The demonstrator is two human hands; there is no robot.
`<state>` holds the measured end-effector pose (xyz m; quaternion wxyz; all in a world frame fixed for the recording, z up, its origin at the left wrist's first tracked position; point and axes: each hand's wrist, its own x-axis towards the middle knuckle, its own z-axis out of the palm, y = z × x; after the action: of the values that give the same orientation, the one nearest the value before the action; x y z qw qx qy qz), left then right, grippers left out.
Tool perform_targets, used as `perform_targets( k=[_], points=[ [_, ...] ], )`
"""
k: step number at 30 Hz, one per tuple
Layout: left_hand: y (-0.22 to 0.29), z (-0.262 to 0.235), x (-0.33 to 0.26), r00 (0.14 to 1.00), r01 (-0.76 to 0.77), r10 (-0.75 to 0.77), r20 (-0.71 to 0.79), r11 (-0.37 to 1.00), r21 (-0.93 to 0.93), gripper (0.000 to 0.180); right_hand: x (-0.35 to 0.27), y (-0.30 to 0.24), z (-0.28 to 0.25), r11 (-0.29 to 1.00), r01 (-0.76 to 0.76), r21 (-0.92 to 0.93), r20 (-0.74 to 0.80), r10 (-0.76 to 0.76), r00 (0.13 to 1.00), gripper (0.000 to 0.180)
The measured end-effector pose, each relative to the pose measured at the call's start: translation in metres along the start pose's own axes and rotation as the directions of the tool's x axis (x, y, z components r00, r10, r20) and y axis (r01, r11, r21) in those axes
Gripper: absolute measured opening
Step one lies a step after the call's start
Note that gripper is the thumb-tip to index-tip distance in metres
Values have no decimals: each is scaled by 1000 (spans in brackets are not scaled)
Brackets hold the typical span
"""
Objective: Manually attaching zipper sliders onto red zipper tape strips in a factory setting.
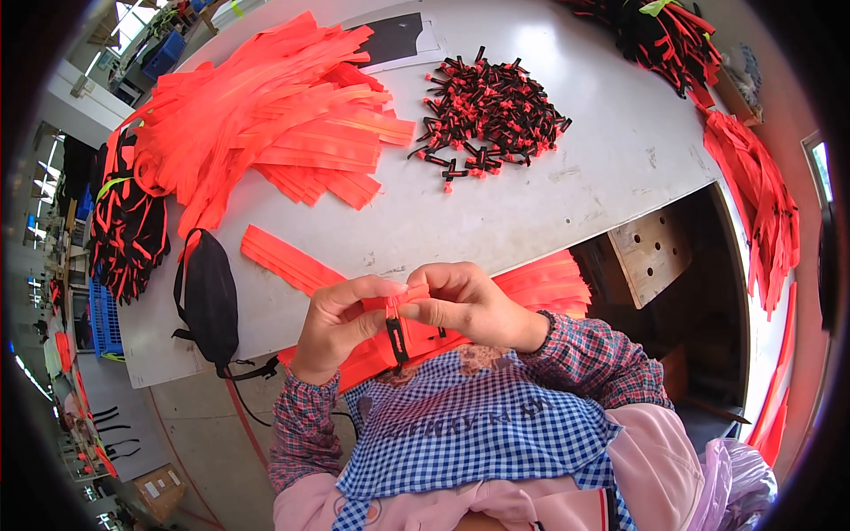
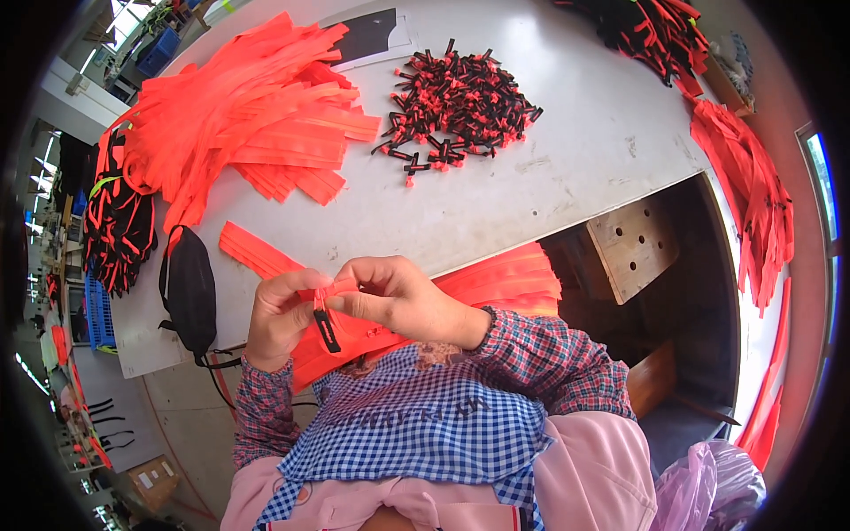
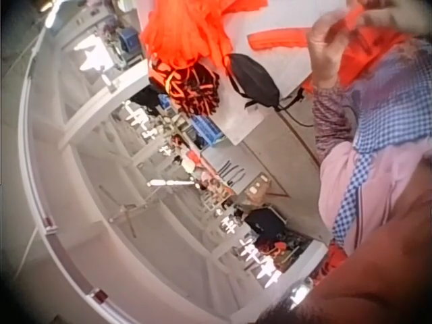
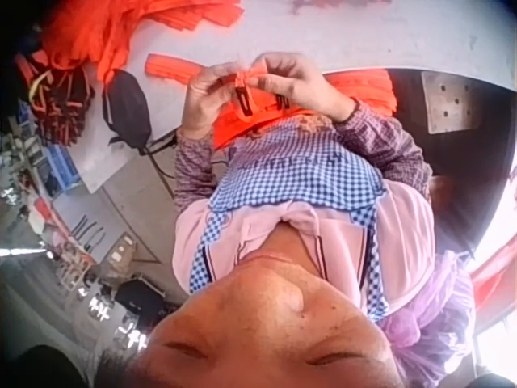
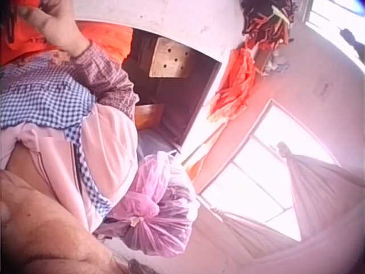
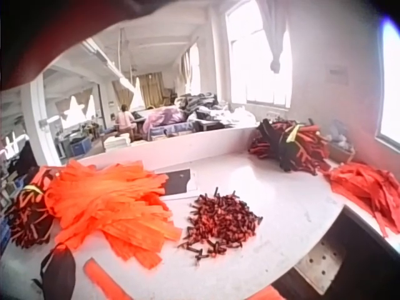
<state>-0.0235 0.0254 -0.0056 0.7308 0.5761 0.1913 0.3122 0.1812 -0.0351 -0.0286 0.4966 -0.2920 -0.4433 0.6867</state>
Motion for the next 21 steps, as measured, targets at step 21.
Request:
perform_targets(
  k=[21],
  points=[
    [1,11,-9,968,-63,179,-175,851,521,27,8,-9,-5,739,452,-501,85,-477,875,21]
  ],
)
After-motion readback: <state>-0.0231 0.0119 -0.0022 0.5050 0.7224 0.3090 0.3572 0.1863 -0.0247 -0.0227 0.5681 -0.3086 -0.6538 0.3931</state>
